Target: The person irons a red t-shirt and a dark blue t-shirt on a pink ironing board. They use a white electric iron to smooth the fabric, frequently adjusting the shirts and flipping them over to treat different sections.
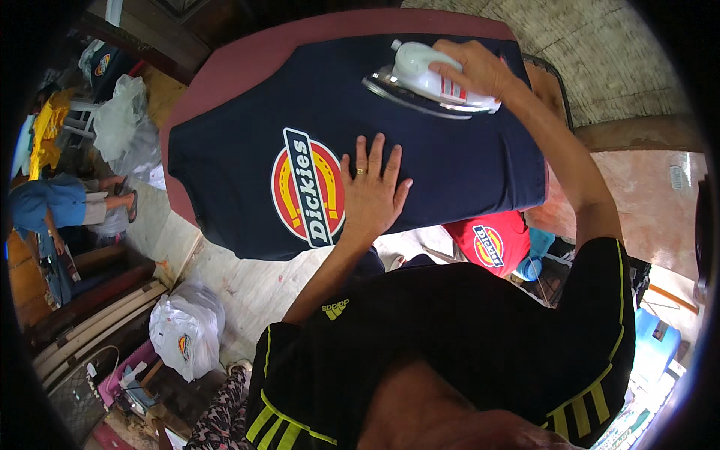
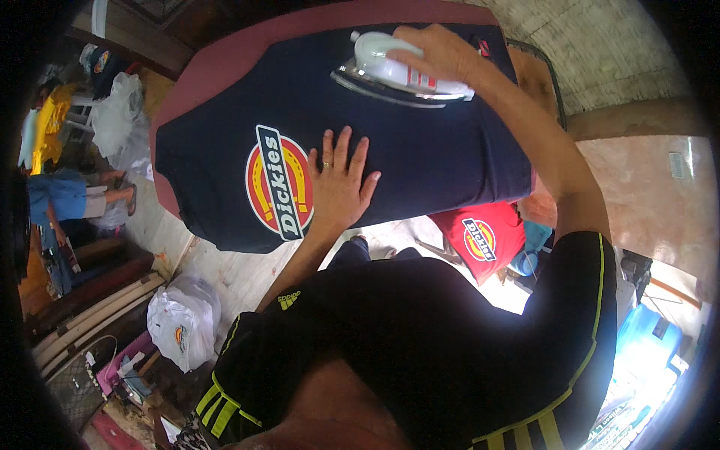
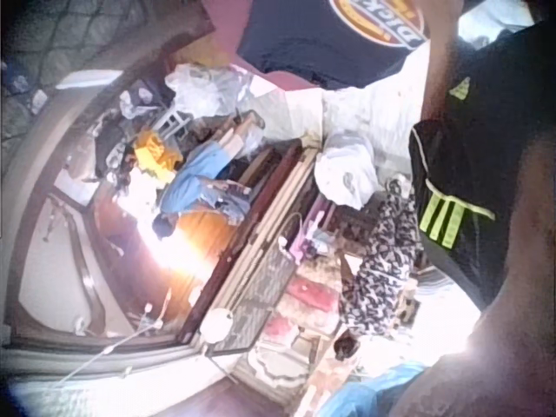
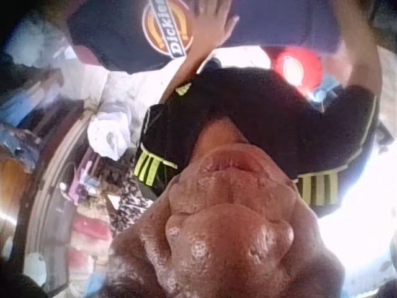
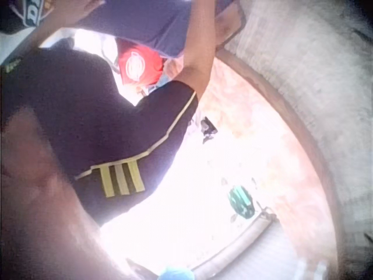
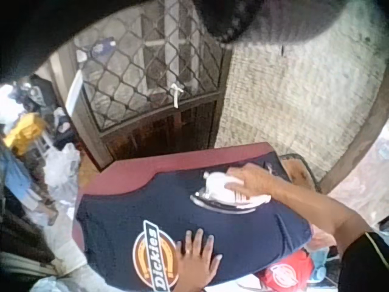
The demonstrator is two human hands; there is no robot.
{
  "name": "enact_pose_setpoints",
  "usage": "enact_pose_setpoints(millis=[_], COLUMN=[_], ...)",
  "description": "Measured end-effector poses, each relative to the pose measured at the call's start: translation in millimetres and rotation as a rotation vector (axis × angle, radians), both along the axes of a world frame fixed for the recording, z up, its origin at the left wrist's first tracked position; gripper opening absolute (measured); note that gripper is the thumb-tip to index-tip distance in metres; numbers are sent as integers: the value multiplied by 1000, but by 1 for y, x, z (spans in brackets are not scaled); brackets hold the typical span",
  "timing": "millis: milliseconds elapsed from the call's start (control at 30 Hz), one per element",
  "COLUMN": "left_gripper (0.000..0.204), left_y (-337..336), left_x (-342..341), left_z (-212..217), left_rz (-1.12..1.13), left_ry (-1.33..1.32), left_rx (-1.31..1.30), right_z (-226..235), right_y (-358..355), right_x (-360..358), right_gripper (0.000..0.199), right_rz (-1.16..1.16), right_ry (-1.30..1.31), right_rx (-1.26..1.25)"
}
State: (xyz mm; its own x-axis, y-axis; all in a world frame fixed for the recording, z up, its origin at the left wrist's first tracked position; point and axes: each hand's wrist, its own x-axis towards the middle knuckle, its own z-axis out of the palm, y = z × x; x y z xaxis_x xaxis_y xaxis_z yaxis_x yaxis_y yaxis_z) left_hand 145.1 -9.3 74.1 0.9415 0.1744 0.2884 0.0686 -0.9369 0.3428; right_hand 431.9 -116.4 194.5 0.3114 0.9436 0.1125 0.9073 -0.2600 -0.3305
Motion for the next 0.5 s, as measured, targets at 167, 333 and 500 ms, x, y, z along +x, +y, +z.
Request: enact_pose_setpoints(millis=[167,333,500], left_gripper=[58,61,63], left_y=[2,2,5], left_x=[0,2,1], left_z=[7,6,7], left_rz=[-87,-83,-97], left_ry=[-14,-8,23], left_rx=[-4,35,86], right_z=[1,8,13], right_y=[38,68,38], right_x=[-7,35,19], right_gripper=[37,45,44], right_rz=[-59,-141,-108], right_ry=[-94,-216,-59], right_rx=[20,91,-39])
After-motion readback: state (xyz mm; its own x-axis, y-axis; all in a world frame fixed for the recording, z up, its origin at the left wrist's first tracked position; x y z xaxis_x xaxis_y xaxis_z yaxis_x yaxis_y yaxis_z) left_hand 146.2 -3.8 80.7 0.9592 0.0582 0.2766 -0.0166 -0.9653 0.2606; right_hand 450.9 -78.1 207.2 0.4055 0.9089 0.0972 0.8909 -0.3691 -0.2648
